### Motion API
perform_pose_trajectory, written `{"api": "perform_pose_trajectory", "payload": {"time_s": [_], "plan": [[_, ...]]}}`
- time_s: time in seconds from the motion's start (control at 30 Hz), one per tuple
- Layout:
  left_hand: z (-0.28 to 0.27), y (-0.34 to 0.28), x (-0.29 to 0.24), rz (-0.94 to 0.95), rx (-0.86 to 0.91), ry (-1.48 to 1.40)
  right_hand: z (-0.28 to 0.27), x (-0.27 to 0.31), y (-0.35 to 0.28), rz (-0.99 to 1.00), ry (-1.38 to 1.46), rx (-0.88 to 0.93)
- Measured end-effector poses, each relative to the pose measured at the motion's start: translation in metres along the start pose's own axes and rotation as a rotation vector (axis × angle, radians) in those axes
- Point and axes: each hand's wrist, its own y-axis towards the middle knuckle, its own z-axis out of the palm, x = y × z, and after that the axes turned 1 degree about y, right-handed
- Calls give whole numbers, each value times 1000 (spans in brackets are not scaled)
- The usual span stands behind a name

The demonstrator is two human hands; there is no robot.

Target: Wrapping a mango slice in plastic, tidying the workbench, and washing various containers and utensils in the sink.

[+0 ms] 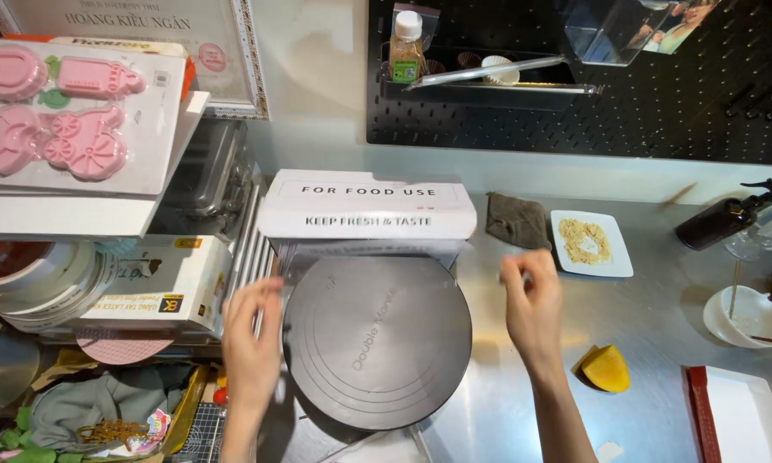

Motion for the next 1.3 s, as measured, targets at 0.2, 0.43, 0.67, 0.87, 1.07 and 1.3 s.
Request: {"api": "perform_pose_trajectory", "payload": {"time_s": [0.2,0.43,0.67,0.87,1.07,1.3], "plan": [[13,-130,62,-22,-24,367,-22,-108,-156,156,-93,45],[39,-151,84,-100,-57,413,-31,-204,-161,577,-47,225],[35,-150,82,-125,-10,326,-167,-269,-60,147,-1253,373],[36,-148,77,-121,-54,252,-164,-317,-40,262,-986,576],[33,-145,58,-355,-21,282,-34,-34,-36,-237,-281,399],[19,-110,19,-451,-8,220,129,-13,-63,-286,-140,614]]}}
